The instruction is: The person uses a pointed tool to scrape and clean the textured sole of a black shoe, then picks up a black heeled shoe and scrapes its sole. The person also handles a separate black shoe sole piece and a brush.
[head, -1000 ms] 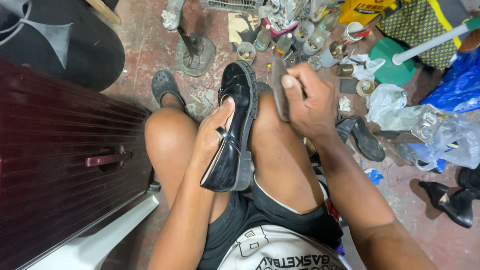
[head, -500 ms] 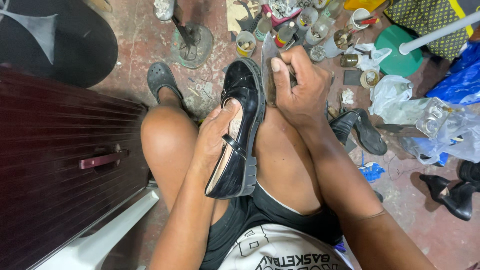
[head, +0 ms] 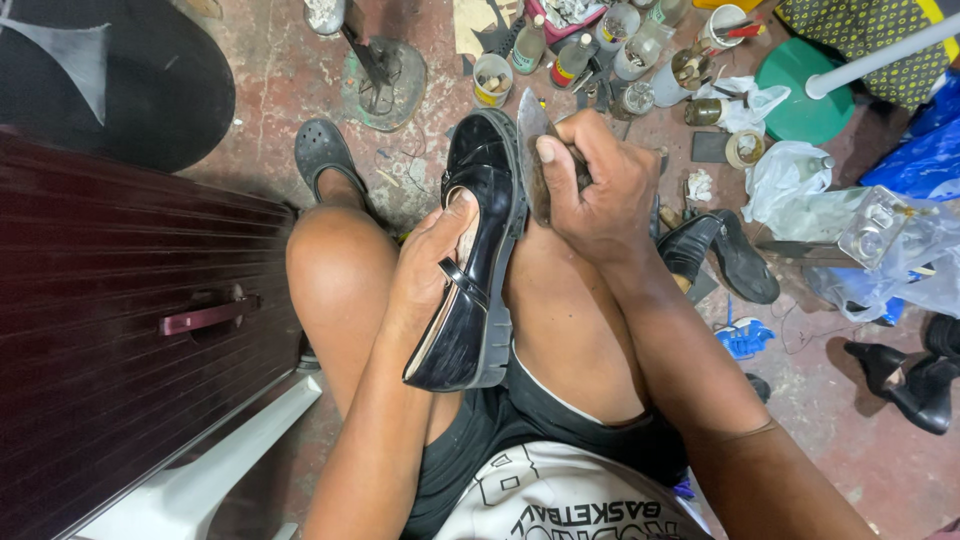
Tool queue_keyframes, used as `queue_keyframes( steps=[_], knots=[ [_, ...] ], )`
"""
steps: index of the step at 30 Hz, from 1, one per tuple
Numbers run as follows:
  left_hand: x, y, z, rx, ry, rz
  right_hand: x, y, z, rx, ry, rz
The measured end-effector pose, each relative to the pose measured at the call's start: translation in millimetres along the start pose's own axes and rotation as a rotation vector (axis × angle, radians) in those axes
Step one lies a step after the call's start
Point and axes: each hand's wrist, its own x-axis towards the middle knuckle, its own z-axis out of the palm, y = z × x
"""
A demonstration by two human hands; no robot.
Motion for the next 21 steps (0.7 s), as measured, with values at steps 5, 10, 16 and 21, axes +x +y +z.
queue_keyframes(
  steps=[5,10,16,21],
  knots=[
    [-3.6,0.6,0.6,0.005,-0.015,0.013,-3.0,-0.9,-2.1,-0.051,0.002,-0.047],
    [-6.8,1.0,3.1,0.002,0.002,0.004,-5.4,-2.5,-3.6,-0.056,-0.023,-0.024],
    [-5.3,1.5,3.1,-0.019,0.044,-0.017,-5.9,-2.3,-5.3,-0.08,-0.037,-0.069],
    [-5.0,0.8,1.9,-0.018,0.057,-0.033,-6.4,-3.3,-5.4,-0.077,-0.056,-0.056]
  ],
)
